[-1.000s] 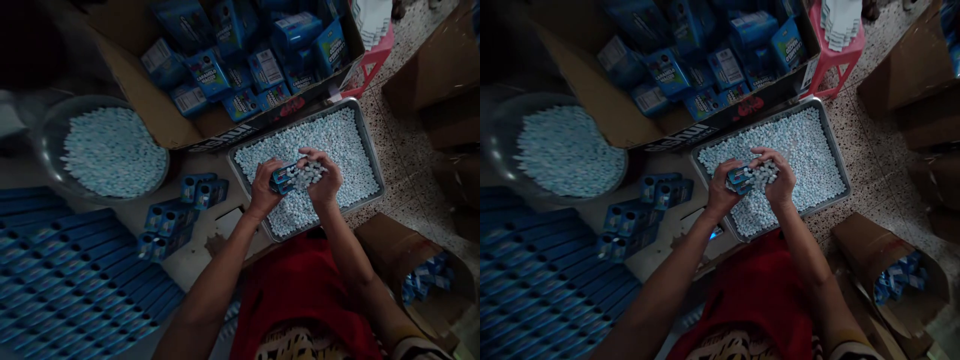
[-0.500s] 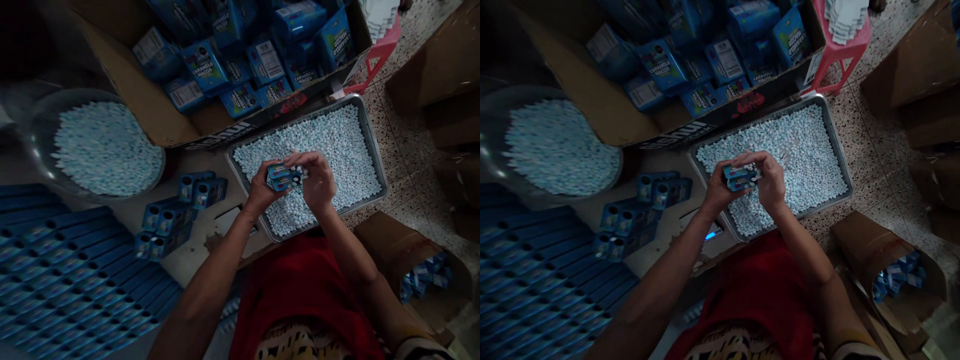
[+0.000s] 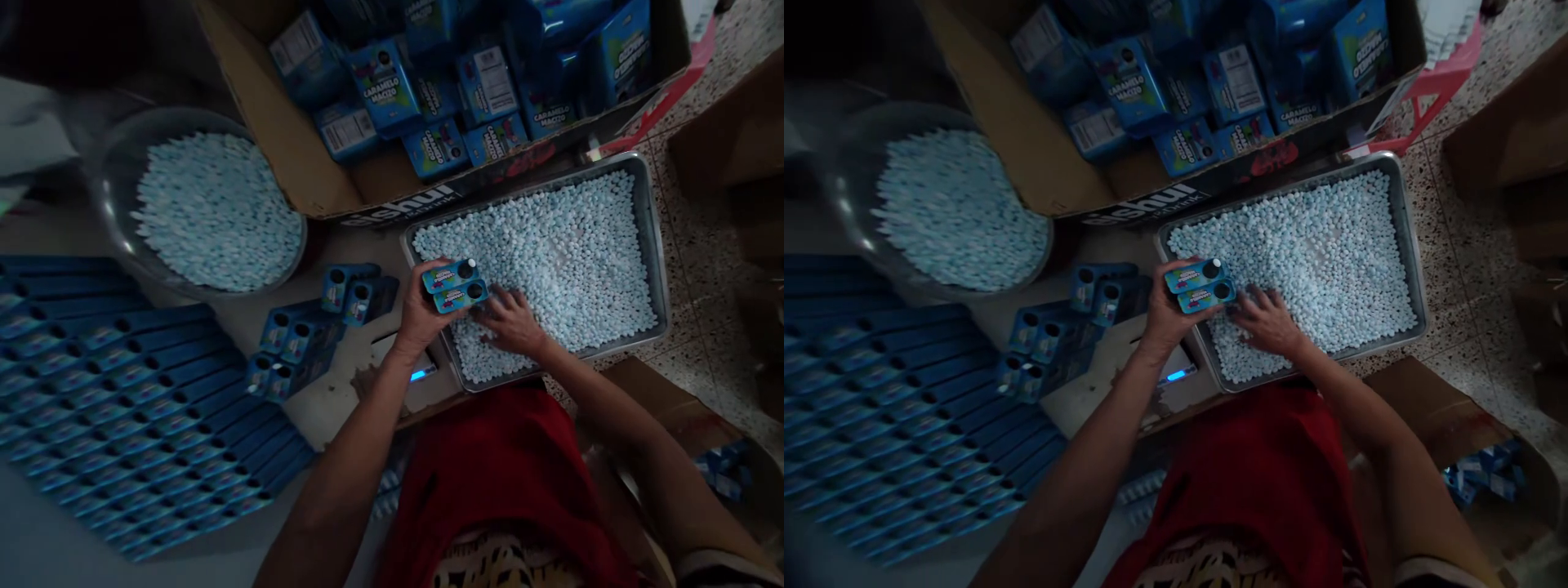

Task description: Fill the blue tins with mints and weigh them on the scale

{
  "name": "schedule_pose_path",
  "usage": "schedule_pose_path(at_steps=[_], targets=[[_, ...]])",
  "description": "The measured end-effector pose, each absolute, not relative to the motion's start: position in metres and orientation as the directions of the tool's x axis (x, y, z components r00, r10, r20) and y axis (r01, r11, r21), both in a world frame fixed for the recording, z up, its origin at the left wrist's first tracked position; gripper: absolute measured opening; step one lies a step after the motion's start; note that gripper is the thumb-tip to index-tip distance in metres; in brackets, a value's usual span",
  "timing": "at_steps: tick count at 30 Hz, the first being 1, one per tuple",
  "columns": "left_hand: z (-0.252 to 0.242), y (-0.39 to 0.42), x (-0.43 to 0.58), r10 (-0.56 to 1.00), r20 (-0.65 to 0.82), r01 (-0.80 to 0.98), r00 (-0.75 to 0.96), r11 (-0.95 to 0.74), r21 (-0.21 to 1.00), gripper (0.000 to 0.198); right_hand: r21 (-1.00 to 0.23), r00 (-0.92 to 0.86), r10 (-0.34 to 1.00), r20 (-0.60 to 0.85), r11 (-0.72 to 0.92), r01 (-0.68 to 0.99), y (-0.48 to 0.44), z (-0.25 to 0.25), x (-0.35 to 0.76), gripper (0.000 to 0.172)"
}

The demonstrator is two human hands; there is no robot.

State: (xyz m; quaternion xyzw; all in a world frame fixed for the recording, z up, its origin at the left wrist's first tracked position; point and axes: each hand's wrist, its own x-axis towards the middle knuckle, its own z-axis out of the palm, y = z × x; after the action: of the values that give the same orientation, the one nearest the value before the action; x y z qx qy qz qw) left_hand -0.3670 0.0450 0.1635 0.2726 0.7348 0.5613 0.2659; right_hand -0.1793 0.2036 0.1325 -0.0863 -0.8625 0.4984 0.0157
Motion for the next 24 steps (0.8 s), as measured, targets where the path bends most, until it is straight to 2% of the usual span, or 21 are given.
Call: schedule_pose_path(at_steps=[3,5,6,8,10,12,13,15,17,20,24], targets=[[0.169,0.033,-0.373,0.684,-0.120,0.084,-0.720,0.257,0.963,0.090,-0.699,-0.951,0.238,-0.196,0.646,0.306,0.231,0.129,-0.198,0.037],[0.173,0.029,-0.376,0.696,-0.114,0.098,-0.709,0.258,0.961,0.089,-0.614,-0.876,0.400,-0.268,0.630,0.475,0.249,0.134,-0.205,0.028],[0.174,0.028,-0.377,0.701,-0.108,0.116,-0.705,0.264,0.957,0.087,-0.622,-0.817,0.508,-0.274,0.554,0.553,0.256,0.138,-0.208,0.023],[0.176,0.031,-0.374,0.707,-0.112,0.157,-0.699,0.303,0.940,0.081,-0.752,-0.662,0.687,-0.300,0.257,0.607,0.261,0.153,-0.215,0.016],[0.178,0.036,-0.368,0.706,-0.133,0.182,-0.696,0.353,0.918,0.077,-0.884,-0.561,0.724,-0.402,-0.147,0.444,0.256,0.175,-0.223,0.020],[0.182,0.043,-0.359,0.699,-0.156,0.187,-0.698,0.388,0.903,0.076,-0.871,-0.589,0.658,-0.468,-0.456,0.183,0.244,0.201,-0.230,0.024],[0.184,0.047,-0.354,0.696,-0.164,0.186,-0.699,0.398,0.899,0.077,-0.843,-0.620,0.640,-0.454,-0.534,0.066,0.236,0.214,-0.234,0.025],[0.189,0.052,-0.347,0.697,-0.176,0.190,-0.695,0.414,0.890,0.078,-0.821,-0.651,0.665,-0.367,-0.560,-0.109,0.222,0.237,-0.241,0.025],[0.194,0.055,-0.341,0.709,-0.167,0.222,-0.686,0.422,0.879,0.078,-0.854,-0.624,0.731,-0.275,-0.484,-0.191,0.212,0.252,-0.246,0.026],[0.196,0.059,-0.337,0.711,-0.116,0.292,-0.693,0.425,0.857,0.076,-0.900,-0.585,0.783,-0.212,-0.390,-0.195,0.207,0.260,-0.255,0.035],[0.189,0.063,-0.336,0.621,-0.065,0.261,-0.781,0.419,0.869,0.070,-0.900,-0.563,0.805,-0.190,-0.371,-0.227,0.215,0.262,-0.266,0.056]])
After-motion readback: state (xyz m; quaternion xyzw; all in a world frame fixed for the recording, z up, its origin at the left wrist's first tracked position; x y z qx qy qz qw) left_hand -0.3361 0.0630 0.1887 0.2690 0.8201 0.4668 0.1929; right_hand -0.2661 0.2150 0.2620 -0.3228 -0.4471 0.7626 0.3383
